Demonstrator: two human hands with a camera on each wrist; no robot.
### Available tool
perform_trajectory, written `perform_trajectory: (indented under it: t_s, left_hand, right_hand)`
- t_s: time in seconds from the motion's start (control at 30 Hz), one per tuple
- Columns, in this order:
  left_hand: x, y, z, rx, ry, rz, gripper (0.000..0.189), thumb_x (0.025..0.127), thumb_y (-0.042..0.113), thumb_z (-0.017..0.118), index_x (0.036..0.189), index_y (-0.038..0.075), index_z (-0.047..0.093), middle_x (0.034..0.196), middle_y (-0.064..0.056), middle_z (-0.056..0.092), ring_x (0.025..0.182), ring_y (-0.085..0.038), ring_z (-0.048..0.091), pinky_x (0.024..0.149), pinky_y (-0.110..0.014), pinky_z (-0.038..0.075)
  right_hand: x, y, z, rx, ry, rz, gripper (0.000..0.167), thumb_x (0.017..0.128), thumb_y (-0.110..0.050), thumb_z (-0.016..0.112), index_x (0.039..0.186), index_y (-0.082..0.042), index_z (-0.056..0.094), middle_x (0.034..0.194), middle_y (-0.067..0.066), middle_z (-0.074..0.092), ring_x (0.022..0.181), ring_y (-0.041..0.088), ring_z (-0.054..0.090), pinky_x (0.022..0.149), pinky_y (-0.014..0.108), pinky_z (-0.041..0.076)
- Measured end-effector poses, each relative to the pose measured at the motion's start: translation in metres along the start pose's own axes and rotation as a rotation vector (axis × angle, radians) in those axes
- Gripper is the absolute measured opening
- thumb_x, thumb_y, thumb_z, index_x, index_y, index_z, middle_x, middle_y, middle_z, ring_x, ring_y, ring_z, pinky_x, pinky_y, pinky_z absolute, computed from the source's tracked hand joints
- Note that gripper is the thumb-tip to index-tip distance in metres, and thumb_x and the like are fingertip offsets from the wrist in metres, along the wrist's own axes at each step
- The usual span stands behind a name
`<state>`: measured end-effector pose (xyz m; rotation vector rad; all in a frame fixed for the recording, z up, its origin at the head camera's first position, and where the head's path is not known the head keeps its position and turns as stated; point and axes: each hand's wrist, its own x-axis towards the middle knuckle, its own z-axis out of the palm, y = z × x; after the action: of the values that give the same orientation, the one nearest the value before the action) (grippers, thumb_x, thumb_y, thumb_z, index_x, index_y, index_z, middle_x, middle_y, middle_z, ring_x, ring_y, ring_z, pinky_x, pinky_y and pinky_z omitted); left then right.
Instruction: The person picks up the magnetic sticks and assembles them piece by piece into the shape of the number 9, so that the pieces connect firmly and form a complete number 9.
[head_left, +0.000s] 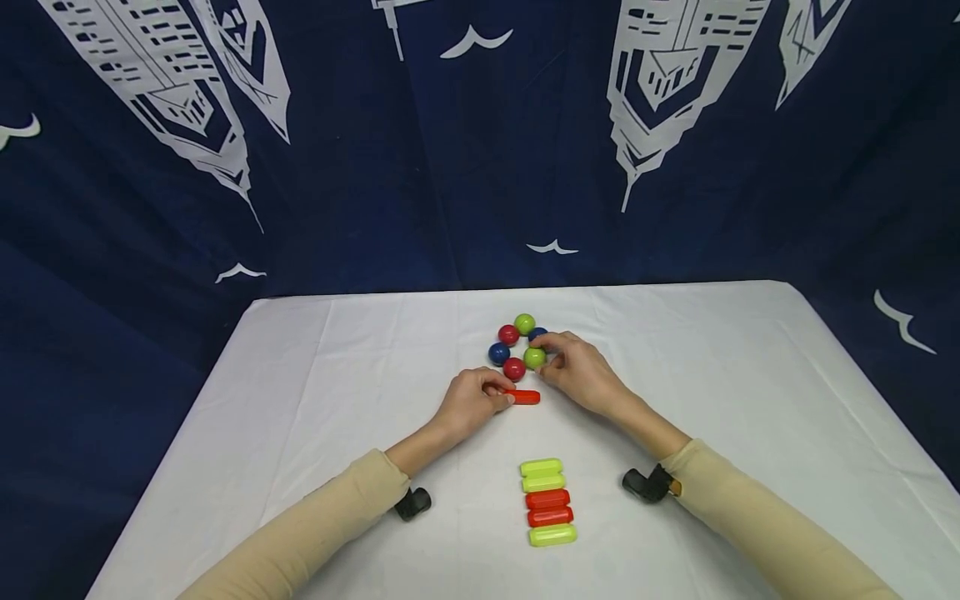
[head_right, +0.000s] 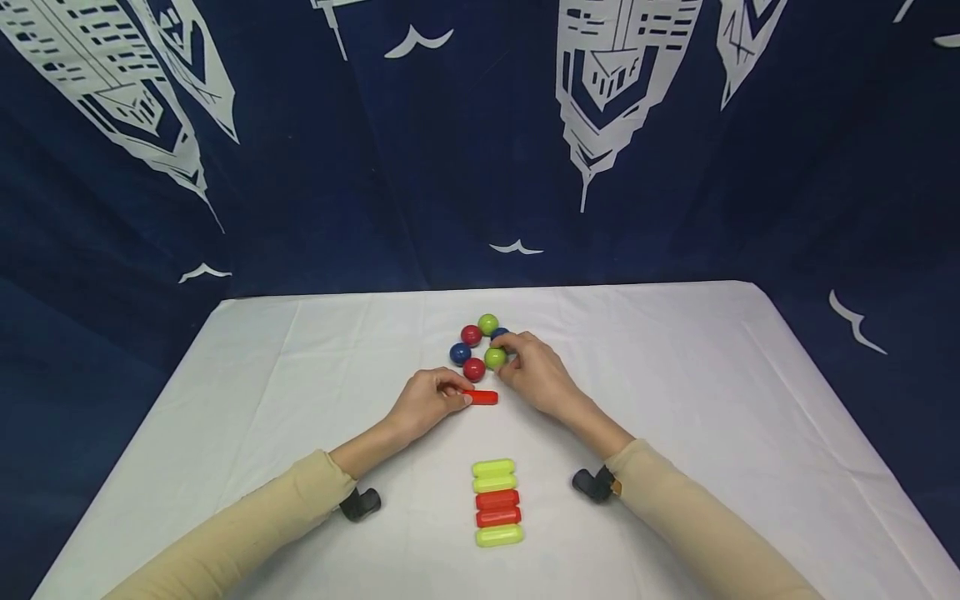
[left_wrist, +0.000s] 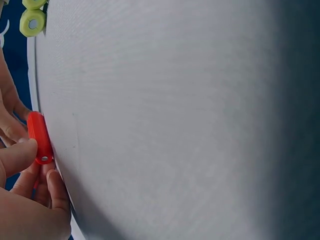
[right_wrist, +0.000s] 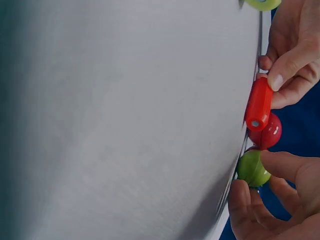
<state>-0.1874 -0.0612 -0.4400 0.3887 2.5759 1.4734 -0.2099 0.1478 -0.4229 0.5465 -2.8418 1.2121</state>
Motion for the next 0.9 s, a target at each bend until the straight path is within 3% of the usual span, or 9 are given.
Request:
perform_trajectory:
  t_s: [0.3, 0.6, 0.9]
  left_hand:
    - [0.000, 0.000, 0.001, -0.013, 0.001, -0.004, 0.009, 0.085, 0.002, 0.073, 0.094, 0.004, 0.075, 0.076, -0.001, 0.058, 0.069, -0.014, 0.051, 0.059, -0.021, 0.039]
    - [0.002, 0.000, 0.001, -0.030, 0.024, -0.025, 0.010, 0.085, 0.004, 0.075, 0.095, 0.005, 0.075, 0.073, 0.001, 0.059, 0.067, -0.013, 0.051, 0.060, -0.022, 0.039]
    - [0.003, -0.001, 0.004, -0.076, 0.085, -0.017, 0.012, 0.084, 0.002, 0.075, 0.094, 0.003, 0.070, 0.080, -0.001, 0.062, 0.069, -0.012, 0.053, 0.063, -0.022, 0.044]
  right_hand:
    - [-0.005, 0.000, -0.004, 0.008, -0.064, 0.057, 0.033, 0.084, -0.007, 0.075, 0.114, -0.009, 0.063, 0.094, 0.005, 0.067, 0.078, 0.017, 0.061, 0.068, 0.032, 0.049]
    - [-0.025, 0.003, -0.014, 0.086, -0.157, 0.070, 0.028, 0.085, -0.006, 0.073, 0.111, -0.005, 0.063, 0.093, 0.004, 0.064, 0.078, 0.018, 0.057, 0.070, 0.031, 0.048]
    - [-0.031, 0.005, -0.014, 0.109, -0.173, 0.077, 0.029, 0.086, -0.007, 0.072, 0.114, -0.004, 0.062, 0.099, 0.005, 0.065, 0.081, 0.018, 0.059, 0.073, 0.031, 0.049]
